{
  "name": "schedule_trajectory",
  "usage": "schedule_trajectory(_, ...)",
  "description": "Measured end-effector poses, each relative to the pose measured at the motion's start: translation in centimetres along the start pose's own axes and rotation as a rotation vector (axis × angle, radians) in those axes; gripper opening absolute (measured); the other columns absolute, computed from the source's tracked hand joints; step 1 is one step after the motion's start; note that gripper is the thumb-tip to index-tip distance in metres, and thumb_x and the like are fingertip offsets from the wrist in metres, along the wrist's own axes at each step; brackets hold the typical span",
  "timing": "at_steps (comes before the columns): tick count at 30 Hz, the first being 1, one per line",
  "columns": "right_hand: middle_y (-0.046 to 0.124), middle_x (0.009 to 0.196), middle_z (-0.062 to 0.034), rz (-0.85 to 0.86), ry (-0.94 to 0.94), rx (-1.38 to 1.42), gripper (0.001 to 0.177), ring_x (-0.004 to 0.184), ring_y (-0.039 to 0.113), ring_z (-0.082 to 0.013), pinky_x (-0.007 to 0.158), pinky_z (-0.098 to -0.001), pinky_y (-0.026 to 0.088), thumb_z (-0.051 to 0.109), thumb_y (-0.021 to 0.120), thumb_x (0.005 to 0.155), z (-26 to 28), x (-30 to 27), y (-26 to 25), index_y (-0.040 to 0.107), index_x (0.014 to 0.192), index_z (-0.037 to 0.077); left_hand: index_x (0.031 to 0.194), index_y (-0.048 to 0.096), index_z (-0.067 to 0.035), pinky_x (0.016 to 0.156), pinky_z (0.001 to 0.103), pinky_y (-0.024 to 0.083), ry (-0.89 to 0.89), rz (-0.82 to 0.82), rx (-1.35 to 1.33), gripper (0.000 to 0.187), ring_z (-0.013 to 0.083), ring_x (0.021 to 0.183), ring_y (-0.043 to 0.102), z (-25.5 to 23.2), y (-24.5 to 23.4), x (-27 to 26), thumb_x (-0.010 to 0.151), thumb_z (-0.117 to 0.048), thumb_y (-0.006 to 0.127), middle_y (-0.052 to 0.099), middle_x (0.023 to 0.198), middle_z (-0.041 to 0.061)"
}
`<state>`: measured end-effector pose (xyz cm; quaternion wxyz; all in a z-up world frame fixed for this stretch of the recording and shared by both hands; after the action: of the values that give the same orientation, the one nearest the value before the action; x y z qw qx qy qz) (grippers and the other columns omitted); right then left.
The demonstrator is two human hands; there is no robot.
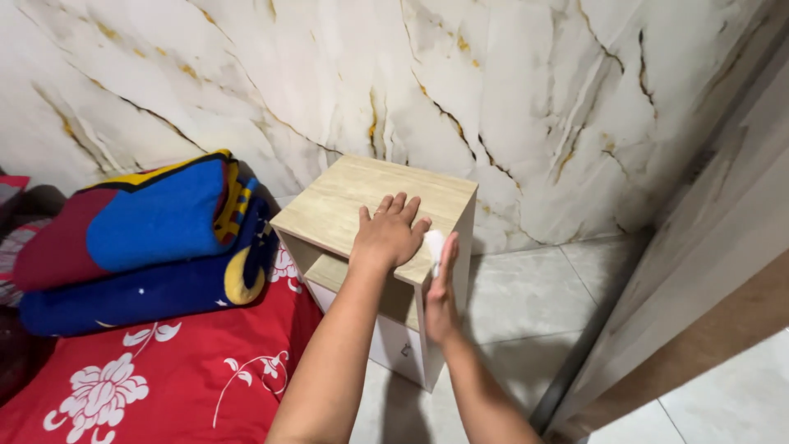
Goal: Cleaning the surface and interior of a small wooden nightstand with a wipe.
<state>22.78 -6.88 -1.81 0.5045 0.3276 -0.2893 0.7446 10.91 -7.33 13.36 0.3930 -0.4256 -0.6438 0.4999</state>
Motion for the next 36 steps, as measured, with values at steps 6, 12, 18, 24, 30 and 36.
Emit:
schedule_trajectory(6, 0.01, 0.173, -0.0211, 0.057, 0.323, -0.113, 0.096, 0.162, 0.014, -0.0321, 0.129, -0.0441, 0.018, 0.078, 0.021, 0.102, -13.6, -12.7, 4.2, 0.017, 0.158, 0.001, 0.16, 0.03, -0.026, 0.123, 0.059, 0.011, -0.001, 0.023, 0.018, 0.066, 0.0246, 0.156, 0.016, -0.1, -0.3, 0.3, 0.101, -0.055, 0.034, 0.02, 0.169, 0.002)
schedule_trajectory(12, 0.004, 0.175, -0.022, -0.091, -0.035, -0.051, 0.102, 0.164, 0.003, -0.0379, 0.133, -0.0447, 0.004, 0.079, 0.013, 0.1, 0.0, 0.2, 1.0, 0.01, 0.165, 0.001, 0.16, 0.029, -0.027, 0.124, 0.059, 0.01, -0.012, 0.049, 0.01, 0.067, 0.0245, 0.157, 0.015, -0.2, -0.5, 0.1, 0.101, -0.056, 0.034, 0.019, 0.17, 0.002)
schedule_trajectory(18, 0.033, 0.166, -0.0175, -0.012, 0.62, 0.092, 0.108, 0.151, 0.034, -0.0321, 0.127, -0.0397, 0.025, 0.083, 0.017, 0.094, -15.4, -6.4, 2.2, 0.013, 0.167, 0.004, 0.161, 0.028, -0.026, 0.124, 0.06, 0.009, -0.011, 0.042, 0.016, 0.067, 0.0252, 0.157, 0.015, -0.2, -0.4, 0.6, 0.101, -0.056, 0.034, 0.019, 0.17, 0.002)
schedule_trajectory(24, 0.001, 0.175, -0.0191, -0.041, 0.123, 0.071, 0.105, 0.161, 0.001, -0.0322, 0.129, -0.042, 0.004, 0.082, 0.016, 0.099, -4.1, 1.5, 0.0, 0.002, 0.165, 0.001, 0.161, 0.028, -0.026, 0.124, 0.06, 0.009, 0.005, 0.048, 0.003, 0.069, 0.0251, 0.157, 0.015, 0.0, -0.4, 0.5, 0.1, -0.058, 0.034, 0.019, 0.17, 0.002)
schedule_trajectory(30, 0.036, 0.166, -0.0162, -0.051, 0.736, 0.483, 0.101, 0.151, 0.033, -0.0285, 0.122, -0.0369, 0.025, 0.079, 0.019, 0.096, -18.2, -0.4, -0.2, 0.026, 0.163, 0.004, 0.161, 0.026, -0.026, 0.123, 0.06, 0.008, 0.006, 0.062, 0.019, 0.07, 0.0252, 0.157, 0.014, -0.1, -0.8, 0.4, 0.1, -0.058, 0.034, 0.017, 0.17, 0.002)
schedule_trajectory(36, 0.033, 0.168, -0.0213, -0.046, 0.609, 0.586, 0.102, 0.152, 0.032, -0.0335, 0.122, -0.0406, 0.026, 0.079, 0.019, 0.097, -16.8, 3.9, -0.8, 0.023, 0.164, 0.002, 0.161, 0.026, -0.026, 0.123, 0.06, 0.008, 0.011, 0.066, 0.004, 0.07, 0.0254, 0.157, 0.014, 0.0, -0.9, 0.5, 0.099, -0.058, 0.034, 0.017, 0.17, 0.002)
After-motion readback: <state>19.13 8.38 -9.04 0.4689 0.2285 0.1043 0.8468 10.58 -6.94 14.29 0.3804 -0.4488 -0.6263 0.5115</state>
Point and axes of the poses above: each hand's wrist, its own x-axis towards the middle knuckle, its own y-axis out of the palm, z = x × y, the point moved 2 cm from there along x, towards the middle knuckle
